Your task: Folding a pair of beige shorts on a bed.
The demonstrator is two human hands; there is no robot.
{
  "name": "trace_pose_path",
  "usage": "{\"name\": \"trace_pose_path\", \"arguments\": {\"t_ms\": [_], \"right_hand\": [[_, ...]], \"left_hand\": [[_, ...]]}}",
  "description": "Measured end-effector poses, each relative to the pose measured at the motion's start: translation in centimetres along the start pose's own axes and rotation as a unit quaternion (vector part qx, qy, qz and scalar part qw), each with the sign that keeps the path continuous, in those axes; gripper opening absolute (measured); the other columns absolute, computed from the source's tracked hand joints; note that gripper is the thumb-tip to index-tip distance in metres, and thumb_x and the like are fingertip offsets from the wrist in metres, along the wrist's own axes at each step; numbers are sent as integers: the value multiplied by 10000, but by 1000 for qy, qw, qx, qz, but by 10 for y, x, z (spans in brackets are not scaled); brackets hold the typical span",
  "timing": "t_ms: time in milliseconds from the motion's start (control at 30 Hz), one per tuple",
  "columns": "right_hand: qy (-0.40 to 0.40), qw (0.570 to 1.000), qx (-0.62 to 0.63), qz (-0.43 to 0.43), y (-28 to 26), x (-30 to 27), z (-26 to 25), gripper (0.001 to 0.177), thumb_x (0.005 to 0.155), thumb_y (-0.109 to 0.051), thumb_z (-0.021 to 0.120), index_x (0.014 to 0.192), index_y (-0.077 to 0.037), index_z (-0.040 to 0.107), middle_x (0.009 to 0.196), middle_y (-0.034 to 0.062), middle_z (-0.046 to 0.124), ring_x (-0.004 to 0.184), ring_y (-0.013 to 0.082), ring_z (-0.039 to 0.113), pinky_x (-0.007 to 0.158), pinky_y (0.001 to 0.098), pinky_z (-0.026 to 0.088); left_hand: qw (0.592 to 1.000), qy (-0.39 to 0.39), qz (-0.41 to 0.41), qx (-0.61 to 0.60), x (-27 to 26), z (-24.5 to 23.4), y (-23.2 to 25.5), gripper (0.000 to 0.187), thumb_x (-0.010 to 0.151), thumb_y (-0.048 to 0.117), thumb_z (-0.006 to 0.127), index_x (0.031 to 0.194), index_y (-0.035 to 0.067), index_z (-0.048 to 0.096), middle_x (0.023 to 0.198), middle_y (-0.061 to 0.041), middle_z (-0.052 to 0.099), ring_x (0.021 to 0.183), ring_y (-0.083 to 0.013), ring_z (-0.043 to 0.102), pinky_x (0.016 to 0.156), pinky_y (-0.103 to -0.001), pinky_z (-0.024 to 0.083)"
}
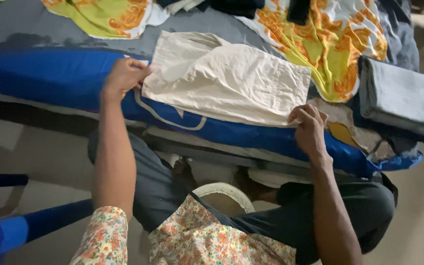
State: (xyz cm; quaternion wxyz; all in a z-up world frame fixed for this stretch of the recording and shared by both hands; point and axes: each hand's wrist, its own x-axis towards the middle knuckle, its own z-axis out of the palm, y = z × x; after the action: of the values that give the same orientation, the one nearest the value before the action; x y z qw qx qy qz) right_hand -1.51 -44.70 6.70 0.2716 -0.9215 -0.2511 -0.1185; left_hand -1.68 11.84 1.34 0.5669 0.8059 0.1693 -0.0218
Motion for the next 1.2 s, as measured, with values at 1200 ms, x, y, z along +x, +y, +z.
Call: {"name": "trace_pose_path", "arguments": {"t_ms": [1200], "right_hand": [[-212,956,174,104,-34,71,55,274,996,-196,659,1187,-15,582,1062,133,523,905,236,568,766,365,516]], "left_hand": [[830,241,455,213,125,115,68,343,623,-2,757,947,72,669,968,-142,712,957,-365,676,804,-495,466]]}}
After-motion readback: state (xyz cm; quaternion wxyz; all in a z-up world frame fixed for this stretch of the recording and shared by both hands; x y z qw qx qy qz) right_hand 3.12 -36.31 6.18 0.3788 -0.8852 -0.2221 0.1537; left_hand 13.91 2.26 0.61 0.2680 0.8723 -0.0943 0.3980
